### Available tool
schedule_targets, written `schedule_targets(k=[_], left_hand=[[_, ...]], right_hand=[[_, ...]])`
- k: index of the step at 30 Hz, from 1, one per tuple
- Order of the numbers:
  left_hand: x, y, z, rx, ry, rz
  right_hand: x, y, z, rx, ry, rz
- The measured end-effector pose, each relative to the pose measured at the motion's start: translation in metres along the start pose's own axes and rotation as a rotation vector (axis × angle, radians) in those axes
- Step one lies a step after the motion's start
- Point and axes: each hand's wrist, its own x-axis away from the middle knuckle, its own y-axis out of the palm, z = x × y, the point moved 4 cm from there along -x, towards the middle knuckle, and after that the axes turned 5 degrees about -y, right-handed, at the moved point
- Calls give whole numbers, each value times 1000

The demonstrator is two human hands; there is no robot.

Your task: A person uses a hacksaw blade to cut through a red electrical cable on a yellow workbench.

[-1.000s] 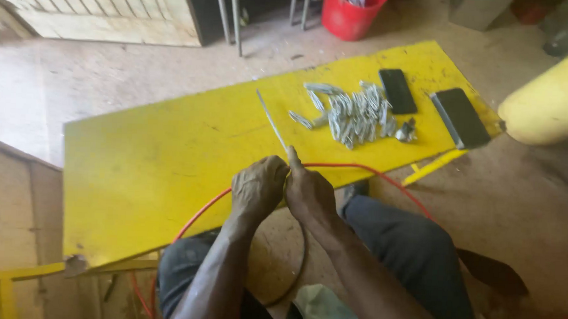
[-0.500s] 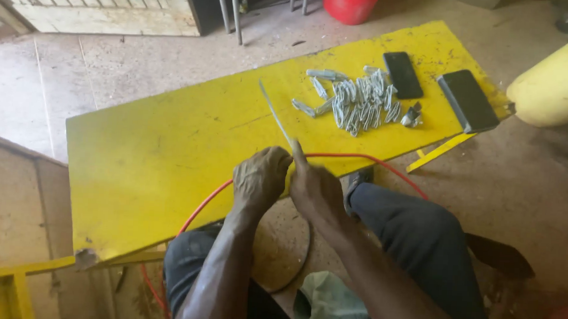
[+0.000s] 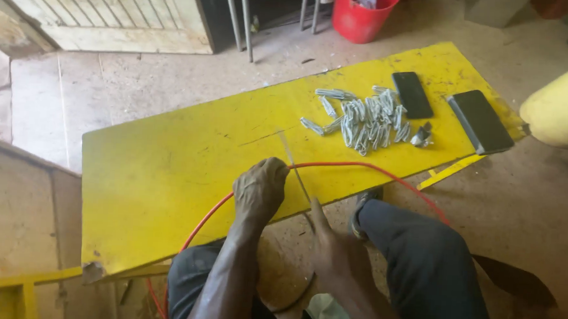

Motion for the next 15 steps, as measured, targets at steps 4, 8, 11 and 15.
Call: schedule_targets(k=[4, 8, 11, 15], left_hand=[[7, 2, 8, -6, 60, 6], [10, 0, 19, -17, 28, -60], [11, 2, 15, -12, 41, -46], [3, 0, 13, 32, -11, 8]], right_hand=[[-12, 0, 3, 17, 92, -7], [-77, 4, 5, -33, -72, 152], [-47, 1, 1, -51, -15, 110], [6, -4, -6, -2, 206, -90]])
